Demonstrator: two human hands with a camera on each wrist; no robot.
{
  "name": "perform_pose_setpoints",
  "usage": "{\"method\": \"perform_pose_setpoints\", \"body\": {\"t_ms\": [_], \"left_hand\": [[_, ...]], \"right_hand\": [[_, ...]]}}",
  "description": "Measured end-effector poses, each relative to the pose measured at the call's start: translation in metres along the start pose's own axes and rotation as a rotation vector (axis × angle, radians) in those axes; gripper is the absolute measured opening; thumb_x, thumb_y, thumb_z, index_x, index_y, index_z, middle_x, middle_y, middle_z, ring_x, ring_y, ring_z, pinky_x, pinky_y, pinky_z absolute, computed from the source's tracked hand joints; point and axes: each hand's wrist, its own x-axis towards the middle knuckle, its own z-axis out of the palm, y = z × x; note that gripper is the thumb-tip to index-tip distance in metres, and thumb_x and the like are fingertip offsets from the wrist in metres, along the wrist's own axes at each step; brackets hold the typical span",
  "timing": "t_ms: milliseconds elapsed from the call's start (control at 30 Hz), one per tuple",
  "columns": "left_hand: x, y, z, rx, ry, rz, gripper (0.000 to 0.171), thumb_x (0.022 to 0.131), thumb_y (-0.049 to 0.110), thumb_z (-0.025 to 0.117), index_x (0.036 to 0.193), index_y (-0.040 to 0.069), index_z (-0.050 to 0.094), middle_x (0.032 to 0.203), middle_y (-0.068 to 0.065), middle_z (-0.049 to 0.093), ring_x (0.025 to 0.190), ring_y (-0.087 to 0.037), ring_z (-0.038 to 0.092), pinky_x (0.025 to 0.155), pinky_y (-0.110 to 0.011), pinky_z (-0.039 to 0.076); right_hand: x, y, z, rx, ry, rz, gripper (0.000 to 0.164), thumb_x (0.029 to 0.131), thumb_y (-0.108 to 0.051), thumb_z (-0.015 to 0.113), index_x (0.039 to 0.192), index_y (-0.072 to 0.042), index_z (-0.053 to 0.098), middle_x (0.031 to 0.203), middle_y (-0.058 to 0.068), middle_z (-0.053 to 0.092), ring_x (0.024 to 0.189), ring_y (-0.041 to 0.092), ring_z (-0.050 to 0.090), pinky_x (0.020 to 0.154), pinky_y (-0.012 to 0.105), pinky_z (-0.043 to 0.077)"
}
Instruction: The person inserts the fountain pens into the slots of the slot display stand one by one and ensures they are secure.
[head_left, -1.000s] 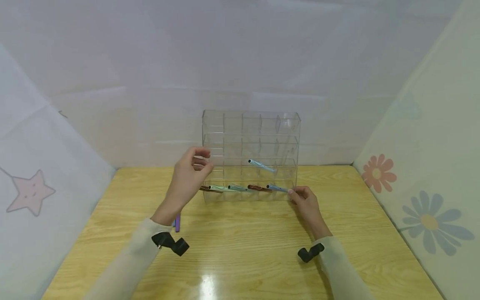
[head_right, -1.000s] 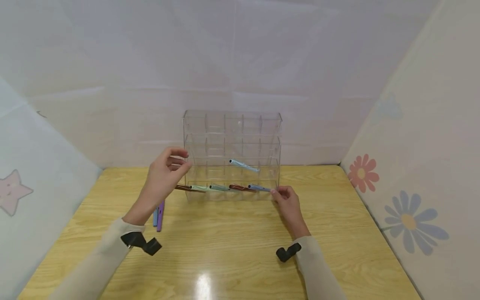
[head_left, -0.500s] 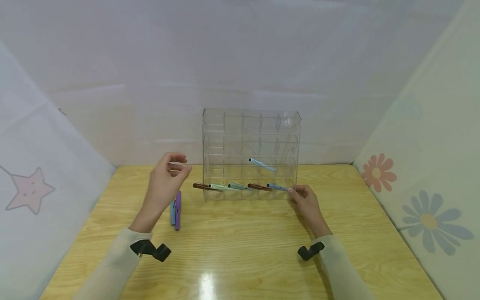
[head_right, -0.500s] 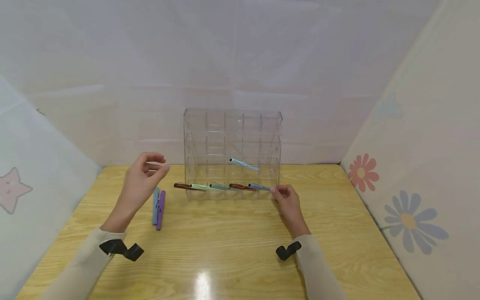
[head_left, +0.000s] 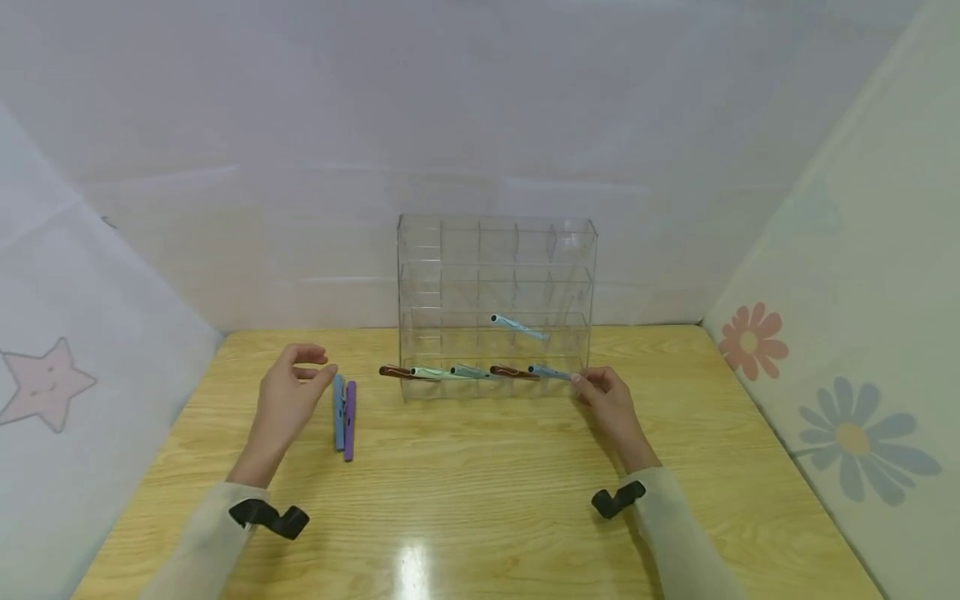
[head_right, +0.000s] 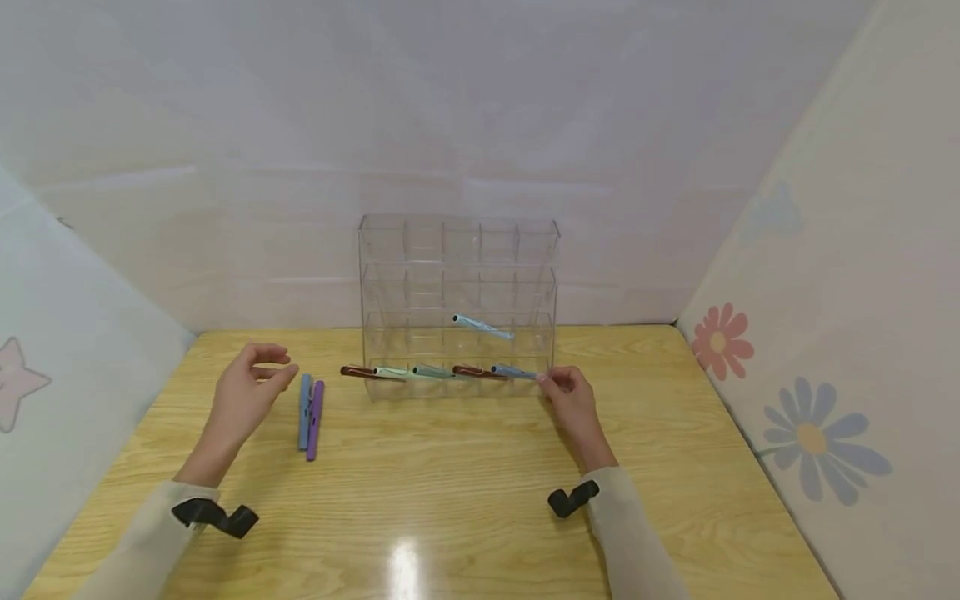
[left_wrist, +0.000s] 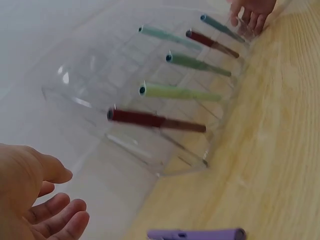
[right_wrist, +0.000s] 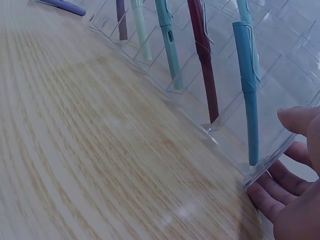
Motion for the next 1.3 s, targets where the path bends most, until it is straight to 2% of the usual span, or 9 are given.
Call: {"method": "perform_pose_setpoints", "body": {"t_ms": [133, 200, 367, 567, 667, 900, 1000, 1167, 1300], "left_hand": [[0.002, -0.02, -0.003, 0.001, -0.036, -0.075, 0.049, 0.107, 0.037, 0.065, 0.143, 0.006, 0.054, 0.138, -0.018, 0.064, 0.093, -0.001, 0.064, 0.068, -0.021, 0.056], [0.003, -0.028, -0.002, 0.003, -0.053, -0.104, 0.05, 0.107, 0.037, 0.064, 0.144, 0.004, 0.053, 0.139, -0.019, 0.063, 0.087, 0.003, 0.062, 0.068, -0.023, 0.057], [0.006, -0.047, 0.002, 0.005, -0.094, -0.147, 0.053, 0.108, 0.036, 0.063, 0.146, 0.002, 0.051, 0.141, -0.022, 0.061, 0.091, -0.01, 0.068, 0.069, -0.024, 0.057], [0.007, -0.063, 0.008, 0.0, -0.118, -0.184, 0.051, 0.107, 0.031, 0.064, 0.144, -0.001, 0.051, 0.139, -0.024, 0.061, 0.093, -0.011, 0.068, 0.071, -0.024, 0.058], [0.008, -0.067, 0.01, -0.006, -0.142, -0.181, 0.05, 0.107, 0.027, 0.064, 0.143, -0.005, 0.051, 0.137, -0.027, 0.06, 0.095, -0.018, 0.071, 0.073, -0.024, 0.059], [0.011, -0.067, 0.016, 0.073, -0.171, -0.188, 0.047, 0.107, 0.025, 0.063, 0.141, -0.007, 0.054, 0.133, -0.029, 0.064, 0.103, -0.032, 0.072, 0.073, -0.025, 0.056], [0.014, -0.066, 0.017, 0.094, -0.168, -0.192, 0.047, 0.106, 0.026, 0.064, 0.139, -0.007, 0.056, 0.129, -0.029, 0.067, 0.099, -0.032, 0.074, 0.072, -0.027, 0.055], [0.018, -0.065, 0.019, 0.125, -0.164, -0.211, 0.045, 0.105, 0.026, 0.065, 0.136, -0.006, 0.058, 0.122, -0.026, 0.07, 0.089, -0.025, 0.072, 0.069, -0.027, 0.053], [0.022, -0.064, 0.02, 0.139, -0.17, -0.217, 0.046, 0.105, 0.028, 0.065, 0.136, -0.006, 0.058, 0.122, -0.026, 0.07, 0.086, -0.021, 0.072, 0.068, -0.027, 0.052]], "right_hand": [[0.001, 0.001, -0.001, -0.011, 0.009, 0.01, 0.042, 0.106, -0.037, 0.067, 0.134, -0.006, 0.058, 0.131, 0.009, 0.068, 0.124, 0.03, 0.065, 0.103, 0.035, 0.057], [0.0, 0.001, -0.001, -0.023, 0.01, 0.012, 0.045, 0.106, -0.039, 0.068, 0.135, -0.006, 0.058, 0.132, 0.009, 0.068, 0.123, 0.029, 0.065, 0.102, 0.033, 0.057], [-0.003, -0.002, -0.001, -0.023, 0.004, 0.026, 0.046, 0.106, -0.039, 0.067, 0.137, -0.006, 0.057, 0.135, 0.009, 0.066, 0.126, 0.03, 0.064, 0.104, 0.034, 0.056], [-0.008, -0.016, 0.001, 0.026, -0.014, 0.062, 0.04, 0.109, -0.028, 0.064, 0.137, -0.002, 0.056, 0.135, 0.012, 0.065, 0.133, 0.037, 0.059, 0.114, 0.047, 0.052], [-0.009, -0.019, 0.001, 0.034, -0.012, 0.069, 0.037, 0.109, -0.025, 0.064, 0.135, -0.001, 0.056, 0.131, 0.01, 0.065, 0.133, 0.039, 0.058, 0.114, 0.048, 0.052], [-0.004, -0.005, 0.002, 0.021, 0.02, 0.038, 0.04, 0.107, -0.034, 0.066, 0.134, -0.005, 0.057, 0.129, 0.004, 0.065, 0.127, 0.028, 0.061, 0.105, 0.033, 0.056], [-0.003, -0.001, 0.003, 0.022, 0.027, 0.024, 0.041, 0.107, -0.035, 0.067, 0.133, -0.006, 0.058, 0.129, 0.004, 0.066, 0.124, 0.026, 0.062, 0.103, 0.031, 0.056], [-0.003, 0.0, 0.003, 0.03, 0.028, 0.012, 0.04, 0.106, -0.034, 0.068, 0.132, -0.005, 0.059, 0.126, 0.004, 0.067, 0.12, 0.024, 0.063, 0.1, 0.029, 0.057], [-0.003, 0.0, 0.004, 0.03, 0.026, 0.008, 0.04, 0.107, -0.034, 0.067, 0.132, -0.004, 0.058, 0.126, 0.004, 0.067, 0.12, 0.024, 0.063, 0.099, 0.028, 0.056]]}}
